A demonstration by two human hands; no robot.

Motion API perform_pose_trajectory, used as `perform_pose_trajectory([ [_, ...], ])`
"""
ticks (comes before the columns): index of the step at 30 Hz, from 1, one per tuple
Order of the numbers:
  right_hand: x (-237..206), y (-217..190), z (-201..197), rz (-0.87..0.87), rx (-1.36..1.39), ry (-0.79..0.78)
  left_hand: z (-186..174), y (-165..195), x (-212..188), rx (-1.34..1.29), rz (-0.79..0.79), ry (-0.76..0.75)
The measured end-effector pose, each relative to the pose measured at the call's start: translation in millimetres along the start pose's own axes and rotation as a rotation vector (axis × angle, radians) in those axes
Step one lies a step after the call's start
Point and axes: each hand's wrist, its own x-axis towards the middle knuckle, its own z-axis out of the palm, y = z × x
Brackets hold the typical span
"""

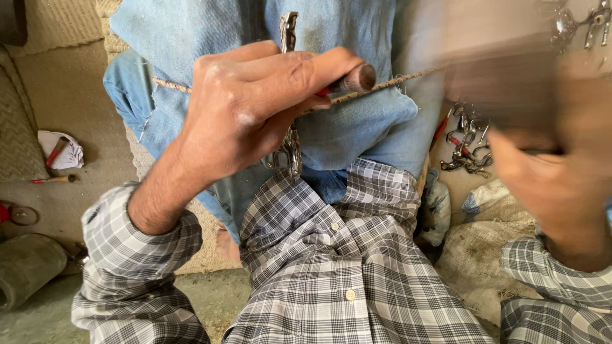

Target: The person sits on the floor and uses a wooden mallet to repeatedly strike a small metal figure held against a punch. The person adjusts the figure's position and continues hammering to shape it. A pile of similar metal figures is visible nearby.

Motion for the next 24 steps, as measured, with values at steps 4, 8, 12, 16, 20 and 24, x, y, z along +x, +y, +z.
perform_pose_trajectory([
  [4, -17, 8, 19, 0.032, 0.088, 0.053, -1, -4, 7, -0.015, 0.043, -0.070],
  [8, -29, 13, 40, 0.097, 0.156, 0.085, -2, -9, 13, -0.025, 0.084, -0.153],
  [12, -41, 6, 64, 0.165, 0.073, 0.113, -1, -14, 18, -0.034, 0.172, -0.173],
  [16, -52, -2, 72, 0.353, 0.215, 0.193, 0, -19, 21, -0.063, 0.199, -0.210],
  [20, -55, -2, 67, 0.378, 0.261, 0.267, 2, -22, 23, -0.034, 0.248, -0.242],
  [24, -55, -1, 63, 0.267, 0.278, 0.312, 4, -25, 22, -0.038, 0.254, -0.244],
])
